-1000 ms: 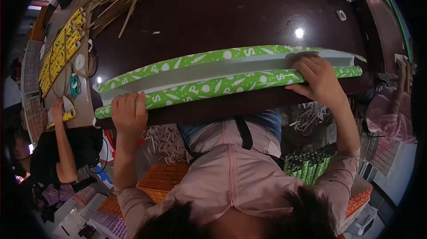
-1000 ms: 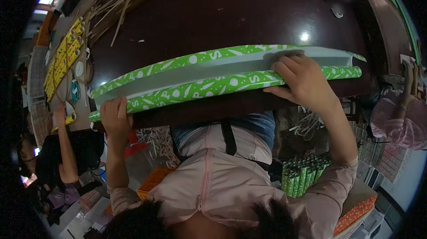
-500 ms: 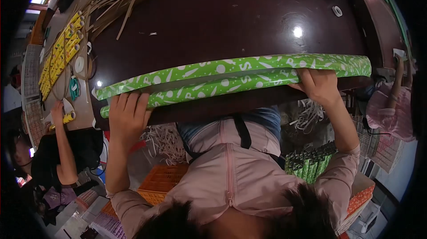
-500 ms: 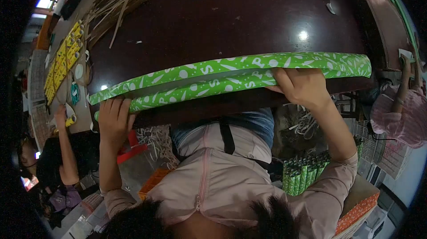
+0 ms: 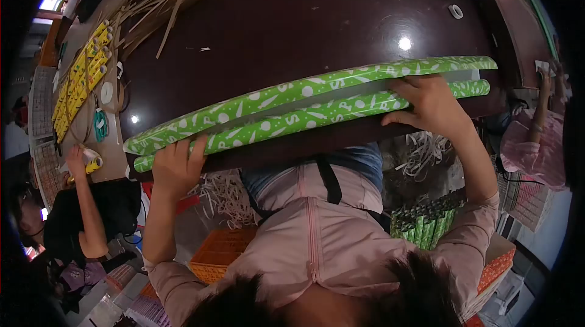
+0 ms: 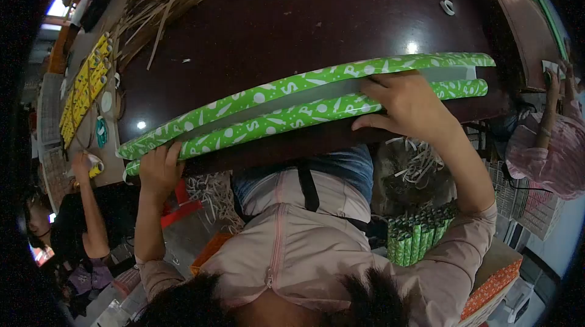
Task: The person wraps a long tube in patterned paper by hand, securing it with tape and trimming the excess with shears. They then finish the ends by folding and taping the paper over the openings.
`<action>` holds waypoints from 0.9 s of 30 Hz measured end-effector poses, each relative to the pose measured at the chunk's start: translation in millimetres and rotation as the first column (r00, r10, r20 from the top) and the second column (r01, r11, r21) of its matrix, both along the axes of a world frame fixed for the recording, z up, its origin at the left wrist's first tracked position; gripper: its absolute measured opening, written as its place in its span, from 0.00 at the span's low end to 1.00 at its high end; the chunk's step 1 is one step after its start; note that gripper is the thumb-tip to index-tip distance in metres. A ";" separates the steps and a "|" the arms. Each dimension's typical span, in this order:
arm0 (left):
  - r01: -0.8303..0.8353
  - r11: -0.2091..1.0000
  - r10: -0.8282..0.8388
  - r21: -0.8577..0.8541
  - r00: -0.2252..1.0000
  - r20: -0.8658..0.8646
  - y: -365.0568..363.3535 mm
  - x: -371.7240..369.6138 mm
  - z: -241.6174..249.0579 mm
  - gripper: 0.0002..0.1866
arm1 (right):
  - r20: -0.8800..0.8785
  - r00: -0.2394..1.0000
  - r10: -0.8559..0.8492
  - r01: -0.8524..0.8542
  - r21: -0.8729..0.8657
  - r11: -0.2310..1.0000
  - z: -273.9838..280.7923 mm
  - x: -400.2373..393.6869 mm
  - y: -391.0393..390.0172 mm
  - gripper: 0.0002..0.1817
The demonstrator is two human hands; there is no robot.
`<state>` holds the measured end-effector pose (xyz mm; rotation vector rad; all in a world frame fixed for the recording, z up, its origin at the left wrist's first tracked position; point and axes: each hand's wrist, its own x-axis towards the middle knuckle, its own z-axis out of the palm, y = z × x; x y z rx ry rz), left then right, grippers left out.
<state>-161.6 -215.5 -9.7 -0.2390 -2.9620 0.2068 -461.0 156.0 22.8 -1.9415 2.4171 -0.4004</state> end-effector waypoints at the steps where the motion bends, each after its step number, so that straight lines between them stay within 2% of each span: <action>1: 0.020 0.998 -0.023 -0.065 0.998 -0.050 -2.4 1.7 -4.5 0.26 | 0.000 1.000 -0.002 0.002 0.002 1.000 -2.8 -1.3 2.9 0.27; 2: 0.036 0.991 -0.049 -0.132 0.994 -0.098 -3.5 2.4 -7.4 0.21 | -0.058 0.998 -0.008 0.011 0.063 0.998 -8.3 -2.6 6.5 0.27; 4: 0.026 0.989 -0.038 -0.145 0.996 -0.082 -1.7 3.6 -10.5 0.20 | -0.117 0.993 -0.009 0.023 0.125 0.992 -19.2 -1.3 11.3 0.27; 6: 0.013 0.987 -0.024 -0.159 0.998 -0.065 -0.1 1.5 -10.7 0.19 | -0.409 0.911 -0.053 0.066 0.017 0.998 -27.7 2.9 14.5 0.25; 8: 0.079 0.976 -0.117 -0.201 0.976 -0.183 -0.7 -7.7 -6.6 0.17 | -0.424 0.904 -0.058 0.079 0.031 0.996 -28.0 4.5 15.4 0.24; 10: 0.073 0.972 -0.116 -0.221 0.976 -0.185 4.2 -16.0 4.2 0.16 | -0.444 0.891 -0.094 0.123 0.038 0.992 -29.2 5.0 18.1 0.24; 12: 0.069 0.967 -0.117 -0.244 0.975 -0.189 7.0 -17.5 6.5 0.15 | -0.386 0.919 -0.080 0.099 0.028 0.995 -25.1 2.9 16.3 0.25; 14: -0.006 0.990 -0.004 -0.138 0.997 -0.078 9.2 -16.4 3.0 0.15 | -0.330 0.942 -0.067 0.077 0.018 0.997 -17.4 0.8 16.2 0.25; 16: 0.009 0.990 -0.024 -0.143 0.995 -0.100 10.1 -19.5 0.4 0.16 | -0.082 0.993 -0.081 0.094 0.163 0.982 -10.4 0.7 17.3 0.28; 17: 0.024 0.989 -0.042 -0.149 0.992 -0.120 10.6 -21.3 -0.3 0.17 | -0.081 0.993 -0.081 0.093 0.164 0.982 -7.9 4.7 16.6 0.28; 19: 0.055 0.984 -0.080 -0.168 0.986 -0.149 9.5 -30.6 3.5 0.17 | -0.041 0.979 -0.199 0.203 0.229 0.952 -3.1 16.0 12.3 0.30; 21: 0.082 0.979 -0.116 -0.189 0.977 -0.179 9.0 -32.2 4.7 0.18 | -0.074 0.985 -0.153 0.166 0.221 0.961 0.6 17.2 11.1 0.30; 23: 0.048 0.982 -0.060 -0.180 0.996 -0.063 7.8 -29.7 5.0 0.20 | -0.035 0.985 -0.169 0.172 0.143 0.975 0.3 19.8 11.5 0.29; 27: 0.054 0.996 -0.056 -0.070 0.998 -0.029 12.8 -36.1 11.2 0.24 | 0.002 0.979 -0.202 0.200 0.136 0.970 -6.1 14.9 18.0 0.28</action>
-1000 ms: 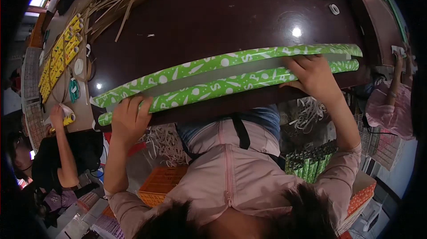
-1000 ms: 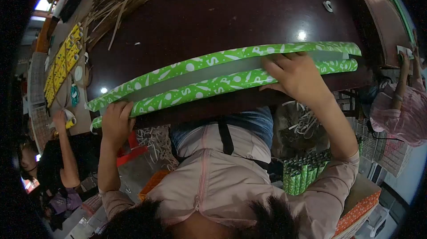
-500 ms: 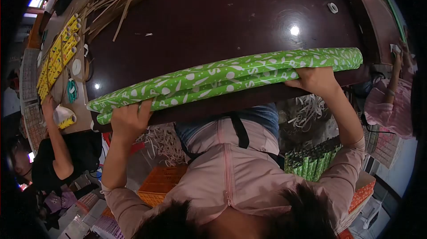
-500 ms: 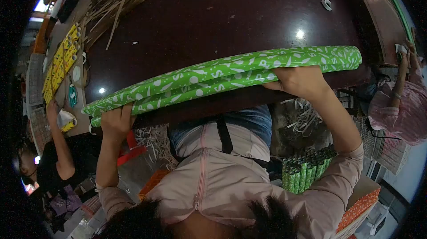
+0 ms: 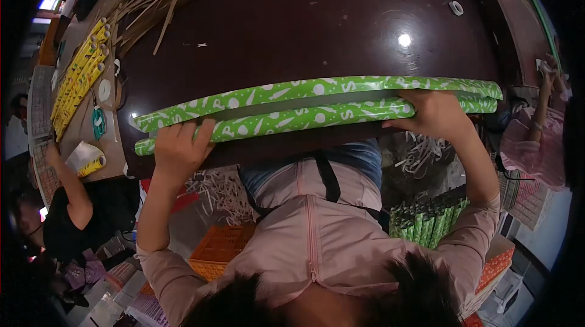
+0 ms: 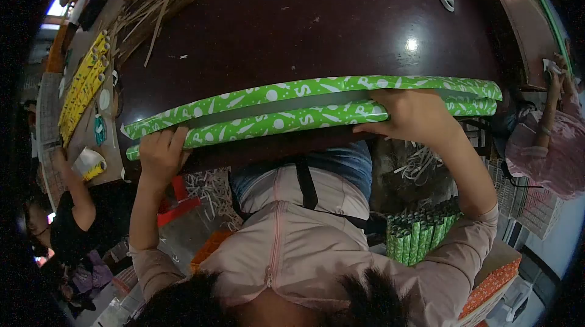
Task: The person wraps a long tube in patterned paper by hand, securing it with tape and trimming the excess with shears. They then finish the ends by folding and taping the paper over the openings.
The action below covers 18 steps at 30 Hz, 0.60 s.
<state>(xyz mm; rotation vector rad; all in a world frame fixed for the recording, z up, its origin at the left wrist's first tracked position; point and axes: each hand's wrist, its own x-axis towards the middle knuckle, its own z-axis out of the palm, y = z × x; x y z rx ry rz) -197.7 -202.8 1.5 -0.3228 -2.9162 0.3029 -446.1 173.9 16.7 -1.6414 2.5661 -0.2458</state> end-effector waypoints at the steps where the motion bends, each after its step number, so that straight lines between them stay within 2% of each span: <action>1: 0.006 0.999 -0.006 0.031 1.000 -0.001 1.9 -1.0 -1.6 0.27 | 0.015 1.000 0.019 -0.019 0.012 1.000 -1.2 -5.1 1.8 0.28; 2: 0.013 0.998 -0.013 0.062 1.000 -0.001 2.9 -1.9 -3.0 0.29 | 0.030 0.999 0.038 -0.038 0.024 0.999 -1.3 -7.4 2.5 0.28; 3: 0.016 0.998 -0.016 0.062 1.000 0.000 4.0 -0.7 -3.7 0.29 | -0.047 0.999 0.027 -0.026 0.039 0.999 2.7 -5.5 2.6 0.27; 4: -0.030 0.996 0.025 0.088 0.998 0.061 5.7 2.0 -4.3 0.30 | -0.047 0.999 0.025 -0.023 0.039 0.999 5.6 -8.3 -2.8 0.27; 6: -0.079 0.991 0.065 0.111 0.990 0.125 9.5 5.0 -2.8 0.32 | -0.308 0.927 0.213 -0.271 -0.160 0.949 8.1 -17.4 -13.6 0.26; 7: -0.097 0.983 0.077 0.156 0.989 0.128 10.7 5.0 0.5 0.32 | -0.264 0.949 0.171 -0.213 -0.137 0.968 -0.3 -15.8 -9.7 0.27; 12: -0.081 0.955 0.039 0.286 0.988 0.148 22.5 4.3 8.3 0.32 | -0.327 0.927 0.185 -0.238 -0.129 0.963 -17.7 -23.3 -0.9 0.27; 16: -0.129 0.943 0.062 0.308 0.974 0.217 25.6 2.3 11.3 0.31 | -0.330 0.931 0.154 -0.225 -0.189 0.956 -23.7 -26.9 -1.7 0.26; 18: -0.226 0.952 0.149 0.205 0.931 0.334 27.2 4.5 11.4 0.29 | -0.358 0.921 0.155 -0.237 -0.197 0.951 -26.9 -30.1 -1.6 0.26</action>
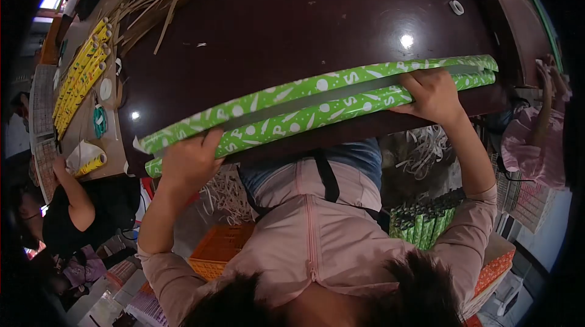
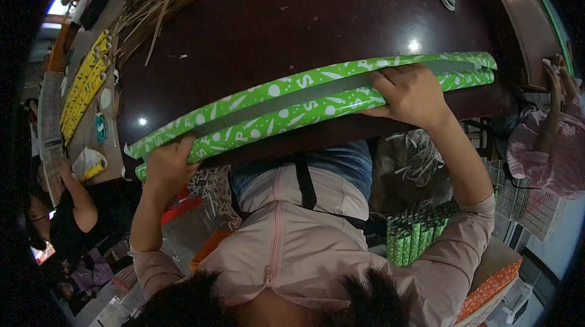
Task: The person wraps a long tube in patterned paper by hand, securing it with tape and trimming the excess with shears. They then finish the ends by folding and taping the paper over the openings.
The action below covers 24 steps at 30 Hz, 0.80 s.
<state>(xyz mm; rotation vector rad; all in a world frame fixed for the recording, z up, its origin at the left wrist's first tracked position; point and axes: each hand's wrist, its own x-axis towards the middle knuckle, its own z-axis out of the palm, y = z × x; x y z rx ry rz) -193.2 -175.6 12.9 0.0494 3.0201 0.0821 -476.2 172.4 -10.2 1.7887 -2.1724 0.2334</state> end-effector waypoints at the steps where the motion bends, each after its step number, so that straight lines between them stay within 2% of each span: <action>1: -0.001 1.000 0.001 -0.001 1.000 -0.001 0.6 1.0 -0.4 0.29 | 0.019 1.000 -0.003 0.002 0.044 0.999 -0.8 -1.3 1.4 0.27; 3: -0.008 0.987 0.017 -0.159 0.998 0.055 1.8 2.8 -3.5 0.27 | 0.037 0.999 -0.011 0.008 0.085 0.996 -3.4 -2.1 5.0 0.27; 4: 0.062 0.978 -0.080 -0.198 0.993 -0.083 0.2 3.0 -8.1 0.24 | 0.032 0.999 -0.044 0.041 0.074 0.996 -4.8 -0.9 6.9 0.27; 5: 0.065 0.978 -0.083 -0.198 0.993 -0.084 -1.1 1.1 -12.9 0.24 | 0.026 0.997 -0.076 0.074 0.063 0.995 -5.8 -1.2 8.4 0.26; 7: 0.044 0.949 -0.159 -0.313 0.922 -0.353 -1.3 -5.1 -16.8 0.19 | 0.027 0.995 -0.091 0.089 0.082 0.993 -4.6 -3.6 10.1 0.27; 8: 0.033 0.937 -0.167 -0.348 0.917 -0.363 -0.4 -6.1 -13.4 0.13 | 0.028 0.994 -0.104 0.100 0.101 0.990 -3.3 -5.3 10.3 0.27; 10: -0.048 0.882 -0.160 -0.468 0.906 -0.393 2.1 -9.2 -4.1 0.12 | 0.019 0.996 -0.084 0.083 0.065 0.994 1.6 -10.7 10.4 0.27; 11: -0.073 0.881 -0.169 -0.467 0.874 -0.455 -6.6 -10.4 -5.7 0.13 | 0.012 0.998 -0.062 0.062 0.028 0.998 5.2 -12.9 10.7 0.28; 12: -0.073 0.880 -0.170 -0.469 0.874 -0.455 -13.8 -6.2 -5.4 0.13 | 0.056 0.993 -0.103 0.099 0.074 0.992 10.8 -12.7 13.2 0.29; 14: -0.088 0.947 -0.053 -0.309 0.906 -0.420 -23.1 4.1 -4.1 0.24 | 0.068 0.992 -0.104 0.098 0.081 0.992 9.4 -13.0 17.1 0.29; 15: -0.078 0.944 -0.074 -0.320 0.897 -0.435 -23.4 7.0 -5.7 0.27 | 0.081 0.991 -0.107 0.100 0.091 0.991 8.1 -14.2 18.3 0.29; 18: -0.067 0.941 -0.059 -0.333 0.934 -0.353 -28.7 7.8 8.5 0.27 | 0.090 0.987 -0.133 0.122 0.116 0.986 10.8 -21.7 22.3 0.30; 20: -0.045 0.951 -0.068 -0.307 0.935 -0.347 -35.6 7.7 7.6 0.28 | 0.102 0.991 -0.083 0.077 0.060 0.995 5.5 -31.8 25.3 0.29; 22: 0.055 0.981 -0.123 -0.184 0.915 -0.384 -40.9 6.8 2.6 0.24 | 0.057 0.997 -0.060 0.055 0.090 0.994 0.3 -36.2 32.0 0.30; 24: 0.066 0.963 -0.171 -0.260 0.899 -0.404 -57.6 17.4 -16.0 0.20 | 0.075 0.993 -0.095 0.088 0.093 0.992 4.0 -30.0 28.3 0.30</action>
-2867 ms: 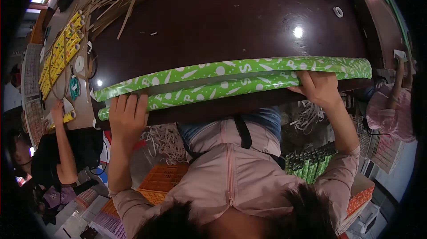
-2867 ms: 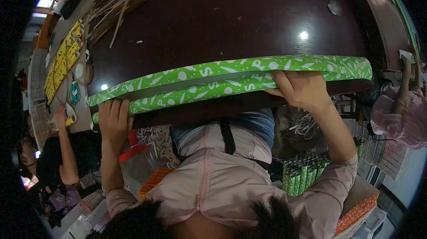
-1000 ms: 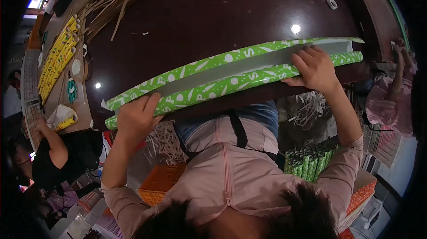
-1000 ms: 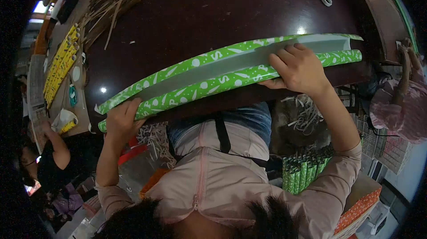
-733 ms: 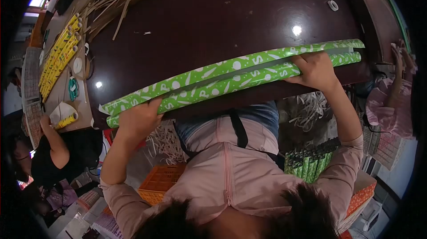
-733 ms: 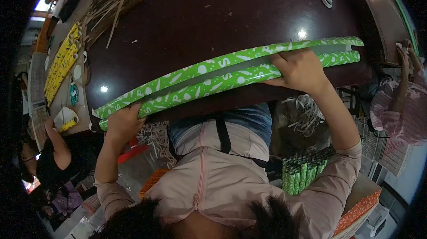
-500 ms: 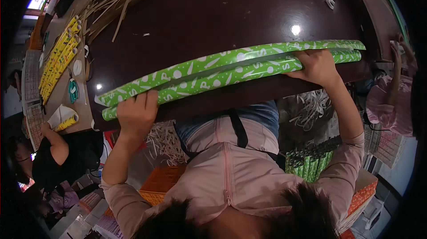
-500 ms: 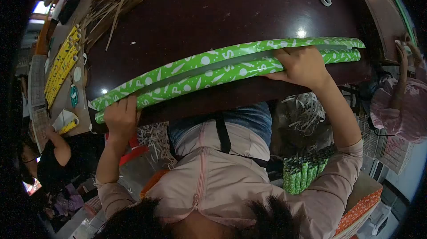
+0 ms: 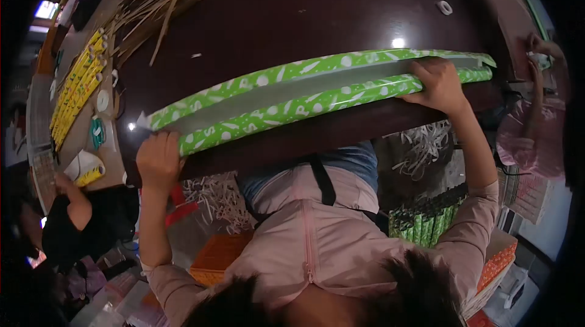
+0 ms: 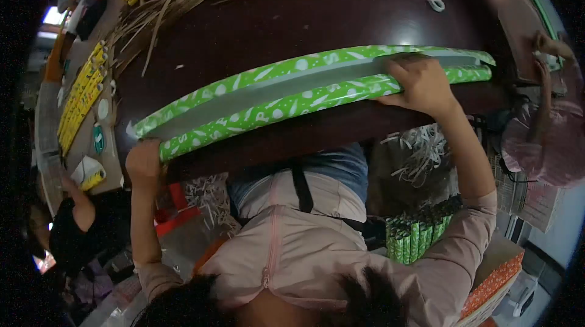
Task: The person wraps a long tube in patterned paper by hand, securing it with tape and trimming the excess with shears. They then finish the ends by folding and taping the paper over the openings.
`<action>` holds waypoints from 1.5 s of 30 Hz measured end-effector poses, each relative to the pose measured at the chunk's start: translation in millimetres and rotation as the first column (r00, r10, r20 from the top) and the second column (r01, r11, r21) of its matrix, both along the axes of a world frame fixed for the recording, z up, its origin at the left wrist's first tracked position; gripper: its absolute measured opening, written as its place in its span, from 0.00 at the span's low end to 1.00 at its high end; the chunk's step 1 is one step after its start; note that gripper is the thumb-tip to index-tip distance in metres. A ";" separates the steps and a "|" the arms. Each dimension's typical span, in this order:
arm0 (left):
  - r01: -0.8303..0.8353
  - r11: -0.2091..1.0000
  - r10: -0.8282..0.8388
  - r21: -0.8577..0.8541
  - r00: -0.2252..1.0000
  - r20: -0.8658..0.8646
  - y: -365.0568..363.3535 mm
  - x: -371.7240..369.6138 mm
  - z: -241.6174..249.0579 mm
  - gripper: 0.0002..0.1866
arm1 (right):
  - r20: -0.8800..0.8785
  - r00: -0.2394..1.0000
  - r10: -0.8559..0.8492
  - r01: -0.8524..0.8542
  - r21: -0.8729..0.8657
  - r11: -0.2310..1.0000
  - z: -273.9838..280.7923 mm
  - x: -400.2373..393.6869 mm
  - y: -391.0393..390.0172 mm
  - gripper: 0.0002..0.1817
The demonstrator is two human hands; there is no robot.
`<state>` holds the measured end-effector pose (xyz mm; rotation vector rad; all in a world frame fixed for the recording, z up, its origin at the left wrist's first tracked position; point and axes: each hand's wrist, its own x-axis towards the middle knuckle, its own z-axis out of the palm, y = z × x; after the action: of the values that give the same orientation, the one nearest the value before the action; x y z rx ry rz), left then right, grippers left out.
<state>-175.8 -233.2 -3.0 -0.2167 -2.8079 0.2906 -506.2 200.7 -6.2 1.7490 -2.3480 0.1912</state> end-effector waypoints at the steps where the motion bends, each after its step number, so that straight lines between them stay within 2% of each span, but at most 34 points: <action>1: -0.028 0.999 0.028 0.037 0.999 0.017 -11.2 9.3 -11.8 0.18 | -0.007 1.000 0.000 0.000 0.004 1.000 5.4 4.7 -3.3 0.29; 2: -0.147 0.989 0.151 -0.034 0.969 0.198 -27.2 29.1 -18.1 0.15 | 0.001 1.000 -0.002 0.002 0.013 1.000 6.8 7.0 -5.4 0.29; 4: 0.090 0.993 -0.093 -0.075 0.995 -0.037 -21.0 9.2 -16.8 0.15 | 0.026 1.000 0.010 -0.011 0.069 0.998 4.2 4.5 -1.4 0.28; 5: 0.025 0.999 -0.024 -0.027 0.999 0.041 -21.4 12.4 -16.5 0.20 | -0.039 0.993 0.115 -0.120 -0.163 0.979 6.4 6.0 -9.6 0.28; 6: 0.048 0.998 -0.047 0.048 0.999 -0.008 -29.2 14.0 -28.4 0.21 | 0.040 0.998 0.056 -0.053 -0.062 0.997 5.5 9.0 -5.7 0.29; 7: 0.063 0.991 -0.058 0.117 0.997 -0.044 -38.4 17.4 -40.4 0.23 | 0.001 0.997 0.073 -0.073 -0.026 0.997 12.6 7.6 -7.9 0.31; 8: -0.058 0.984 0.044 0.166 0.995 0.086 -46.8 30.7 -50.5 0.24 | -0.028 0.994 0.106 -0.106 0.006 0.994 18.3 5.1 -7.1 0.33; 10: -0.176 0.963 0.130 0.205 0.967 0.220 -47.6 28.7 -41.7 0.26 | -0.065 0.998 -0.006 0.006 0.006 1.000 23.1 -1.5 11.0 0.37; 12: -0.125 0.925 0.024 0.358 0.961 0.274 -32.0 16.4 -11.4 0.29 | -0.047 0.996 -0.080 0.079 -0.020 0.997 24.2 -18.4 39.3 0.38; 14: -0.103 0.920 0.009 0.379 0.970 0.244 -44.8 27.1 -23.2 0.29 | -0.111 0.984 -0.138 0.139 -0.002 0.990 14.1 -30.9 65.6 0.36; 15: -0.096 0.936 0.010 0.338 0.968 0.249 -54.5 34.8 -31.8 0.29 | -0.052 0.985 -0.166 0.167 0.027 0.986 8.1 -31.4 73.6 0.34; 17: -0.087 0.950 0.007 0.300 0.966 0.259 -52.2 33.0 -31.7 0.29 | -0.094 0.985 -0.144 0.146 0.016 0.989 5.6 -31.0 73.2 0.33; 18: -0.170 0.927 0.067 0.334 0.952 0.300 -50.6 33.1 -30.2 0.30 | -0.134 0.984 -0.118 0.119 -0.001 0.993 2.9 -29.7 73.7 0.33; 19: -0.254 0.898 0.125 0.359 0.930 0.345 -48.4 33.3 -26.8 0.30 | -0.065 0.988 -0.138 0.139 0.012 0.990 1.7 -30.0 73.1 0.32; 23: -0.306 0.870 0.150 0.388 0.911 0.384 -69.0 44.0 -41.0 0.33 | -0.057 0.997 -0.045 0.045 0.013 0.999 6.2 -43.2 70.2 0.31; 26: -0.242 0.881 0.028 0.406 0.884 0.467 -75.0 46.3 -43.3 0.35 | -0.035 0.999 -0.028 0.028 0.000 1.000 3.9 -46.6 70.4 0.36; 30: -0.342 0.903 0.207 0.261 0.877 0.433 -70.2 55.9 -48.8 0.33 | -0.110 0.992 -0.062 0.058 -0.041 0.997 -1.1 -42.6 78.1 0.32; 33: -0.376 0.902 0.243 0.214 0.850 0.467 -72.4 53.2 -45.9 0.34 | -0.134 0.989 -0.067 0.059 -0.063 0.996 6.0 -39.0 77.9 0.31; 35: -0.320 0.909 0.194 0.268 0.892 0.409 -63.3 48.0 -33.2 0.33 | -0.067 0.997 -0.048 0.047 -0.020 0.999 16.5 -36.9 76.3 0.31; 36: -0.326 0.908 0.199 0.263 0.888 0.414 -68.1 48.8 -35.4 0.33 | -0.068 0.997 0.027 -0.029 -0.032 0.999 21.5 -37.1 71.5 0.31; 37: -0.268 0.917 0.155 0.297 0.922 0.354 -77.2 50.0 -41.0 0.33 | -0.063 0.998 0.031 -0.033 -0.035 0.999 28.5 -34.9 66.5 0.31; 38: -0.205 0.923 0.108 0.327 0.950 0.292 -76.5 45.3 -38.1 0.33 | 0.021 1.000 0.004 -0.004 0.018 1.000 35.2 -30.7 62.2 0.30; 39: -0.057 0.987 0.036 0.152 0.990 0.137 -74.1 43.5 -31.9 0.34 | 0.102 0.994 -0.028 0.021 0.073 0.997 37.7 -27.0 60.4 0.29; 40: -0.058 0.987 0.037 0.150 0.989 0.141 -76.8 46.1 -30.3 0.34 | 0.106 0.994 -0.027 0.020 0.070 0.997 37.5 -25.1 59.2 0.29; 42: -0.195 0.969 0.152 0.154 0.955 0.257 -82.4 49.0 -26.8 0.34 | 0.290 0.949 -0.128 0.070 0.202 0.977 38.3 -22.8 56.3 0.29; 43: -0.240 0.959 0.188 0.152 0.937 0.295 -78.0 45.7 -20.3 0.35 | 0.315 0.944 -0.094 0.033 0.195 0.980 41.5 -25.3 54.5 0.28; 44: -0.409 0.912 0.355 0.028 0.822 0.445 -52.3 30.3 5.5 0.35 | 0.314 0.944 -0.097 0.035 0.197 0.980 43.6 -25.6 54.6 0.28; 45: -0.378 0.925 0.336 0.033 0.856 0.393 -84.0 50.0 -20.4 0.35 | 0.344 0.932 -0.116 0.039 0.223 0.974 45.4 -25.6 55.0 0.26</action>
<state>-125.8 -317.2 -23.5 0.3195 -3.2321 0.1890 -531.9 255.6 39.3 1.8413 -2.7836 0.2735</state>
